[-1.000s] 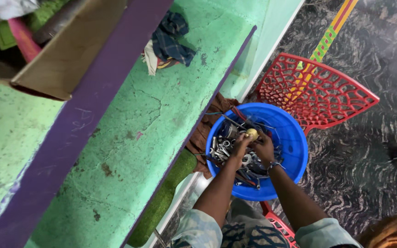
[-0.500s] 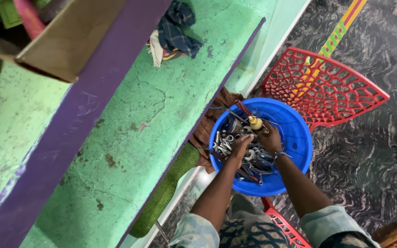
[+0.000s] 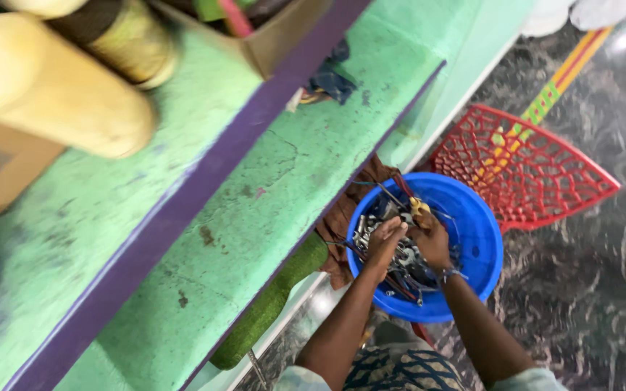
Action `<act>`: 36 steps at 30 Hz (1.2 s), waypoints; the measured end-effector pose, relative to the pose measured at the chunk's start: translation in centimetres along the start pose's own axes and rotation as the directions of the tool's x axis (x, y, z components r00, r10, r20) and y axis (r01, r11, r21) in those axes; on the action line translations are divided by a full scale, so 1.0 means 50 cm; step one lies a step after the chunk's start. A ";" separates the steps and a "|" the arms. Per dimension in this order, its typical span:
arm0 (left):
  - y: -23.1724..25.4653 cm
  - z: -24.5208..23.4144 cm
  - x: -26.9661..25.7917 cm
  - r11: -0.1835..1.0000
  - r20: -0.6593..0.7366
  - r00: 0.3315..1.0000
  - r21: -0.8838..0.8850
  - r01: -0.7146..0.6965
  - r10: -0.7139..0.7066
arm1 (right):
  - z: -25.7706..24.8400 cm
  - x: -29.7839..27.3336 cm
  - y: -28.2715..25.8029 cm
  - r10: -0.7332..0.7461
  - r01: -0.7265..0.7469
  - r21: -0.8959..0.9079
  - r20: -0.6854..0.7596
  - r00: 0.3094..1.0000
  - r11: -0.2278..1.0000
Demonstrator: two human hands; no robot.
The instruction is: The person picks up various automotive items including motor oil bottles, small parts boxes, and a gauge from a shelf and places them into a blue bucket on the floor.
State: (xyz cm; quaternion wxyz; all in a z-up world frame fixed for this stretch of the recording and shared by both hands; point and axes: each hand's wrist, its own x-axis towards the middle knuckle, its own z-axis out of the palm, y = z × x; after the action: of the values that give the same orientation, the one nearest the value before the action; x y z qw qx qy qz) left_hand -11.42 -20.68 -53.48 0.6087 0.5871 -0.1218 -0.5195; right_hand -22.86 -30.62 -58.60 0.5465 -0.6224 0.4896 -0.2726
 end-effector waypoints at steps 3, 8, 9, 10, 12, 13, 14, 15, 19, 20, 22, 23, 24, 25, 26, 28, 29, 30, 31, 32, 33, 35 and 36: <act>0.064 -0.007 -0.028 0.988 -0.021 0.988 -0.010 -0.156 0.155 | 0.030 -0.030 -0.082 -0.207 0.204 0.045 0.092 0.974 0.978; 0.236 -0.039 -0.120 0.909 -0.145 0.900 0.148 -0.391 0.411 | 0.082 -0.077 -0.287 -0.434 0.314 0.386 0.280 0.856 0.867; 0.279 -0.048 -0.149 0.902 -0.160 0.890 0.152 -0.404 0.426 | 0.094 -0.088 -0.332 -0.449 0.321 0.395 0.292 0.844 0.861; 0.324 -0.056 -0.182 0.837 -0.164 0.827 0.219 -0.501 0.538 | 0.103 -0.102 -0.380 -0.434 0.300 0.398 0.305 0.848 0.867; 0.416 -0.063 -0.262 0.751 -0.172 0.740 0.291 -0.592 0.650 | 0.111 -0.132 -0.477 -0.428 0.284 0.405 0.329 0.842 0.869; 0.460 -0.063 -0.309 0.648 -0.160 0.655 0.439 -0.623 0.738 | 0.112 -0.148 -0.525 -0.509 0.349 0.436 0.333 0.793 0.829; 0.502 -0.061 -0.357 0.524 -0.129 0.563 0.576 -0.628 0.816 | 0.112 -0.164 -0.576 -0.588 0.412 0.470 0.333 0.737 0.781; 0.540 -0.057 -0.408 0.515 -0.137 0.548 0.582 -0.630 0.825 | 0.109 -0.183 -0.625 -0.600 0.417 0.478 0.340 0.724 0.773; 0.664 -0.036 -0.579 0.252 -0.008 0.344 0.698 -0.671 0.939 | 0.079 -0.265 -0.805 -0.693 0.482 0.519 0.365 0.622 0.706; 0.688 -0.031 -0.609 0.176 0.034 0.279 0.701 -0.691 0.960 | 0.069 -0.283 -0.844 -0.732 0.558 0.482 0.348 0.586 0.676; 0.734 -0.025 -0.651 0.119 0.052 0.217 0.701 -0.703 0.975 | 0.059 -0.313 -0.919 -0.817 0.623 0.532 0.310 0.486 0.573; 0.755 -0.024 -0.667 0.070 0.072 0.167 0.699 -0.712 0.983 | 0.059 -0.326 -0.955 -0.882 0.670 0.576 0.266 0.389 0.469; 0.773 -0.026 -0.683 0.064 0.071 0.159 0.700 -0.711 0.985 | 0.059 -0.340 -0.985 -0.885 0.671 0.579 0.266 0.382 0.463; 0.791 -0.028 -0.694 0.025 0.054 0.095 0.734 -0.679 0.994 | 0.060 -0.351 -1.013 -0.905 0.728 0.539 0.222 0.363 0.424; 0.811 -0.033 -0.701 -0.014 0.043 0.029 0.765 -0.644 0.999 | 0.062 -0.359 -1.038 -0.923 0.780 0.495 0.177 0.341 0.382; 0.852 -0.045 -0.699 0.002 0.004 0.008 0.763 -0.646 1.000 | 0.067 -0.367 -1.078 -0.937 0.830 0.435 0.155 0.312 0.349; 0.872 -0.054 -0.693 0.026 -0.036 -0.003 0.759 -0.650 0.999 | 0.071 -0.366 -1.094 -0.947 0.872 0.371 0.138 0.290 0.321; 0.892 -0.067 -0.685 0.019 -0.033 -0.010 0.756 -0.655 0.999 | 0.079 -0.361 -1.106 -0.949 0.876 0.367 0.133 0.284 0.314; 0.913 -0.083 -0.676 0.089 -0.060 0.066 0.728 -0.680 0.996 | 0.092 -0.355 -1.116 -0.942 0.866 0.371 0.148 0.301 0.334; 0.925 -0.095 -0.666 0.165 -0.086 0.147 0.699 -0.696 0.985 | 0.104 -0.351 -1.120 -0.933 0.853 0.378 0.165 0.320 0.359; 0.934 -0.102 -0.654 0.162 -0.085 0.144 0.697 -0.699 0.986 | 0.112 -0.346 -1.122 -0.934 0.856 0.376 0.164 0.317 0.356; 0.944 -0.116 -0.640 0.220 -0.074 0.231 0.673 -0.706 0.970 | 0.128 -0.339 -1.123 -0.940 0.910 0.247 0.165 0.298 0.332; 0.943 -0.121 -0.638 0.217 -0.072 0.230 0.673 -0.707 0.970 | 0.131 -0.339 -1.122 -0.941 0.911 0.247 0.163 0.298 0.331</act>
State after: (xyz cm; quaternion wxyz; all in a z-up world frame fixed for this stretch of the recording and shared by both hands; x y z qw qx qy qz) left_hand 2.49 -3.19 -0.76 0.6208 0.6549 -0.4074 0.1406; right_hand -5.98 -16.85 -3.83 0.3840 -0.7909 -0.0558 -0.4732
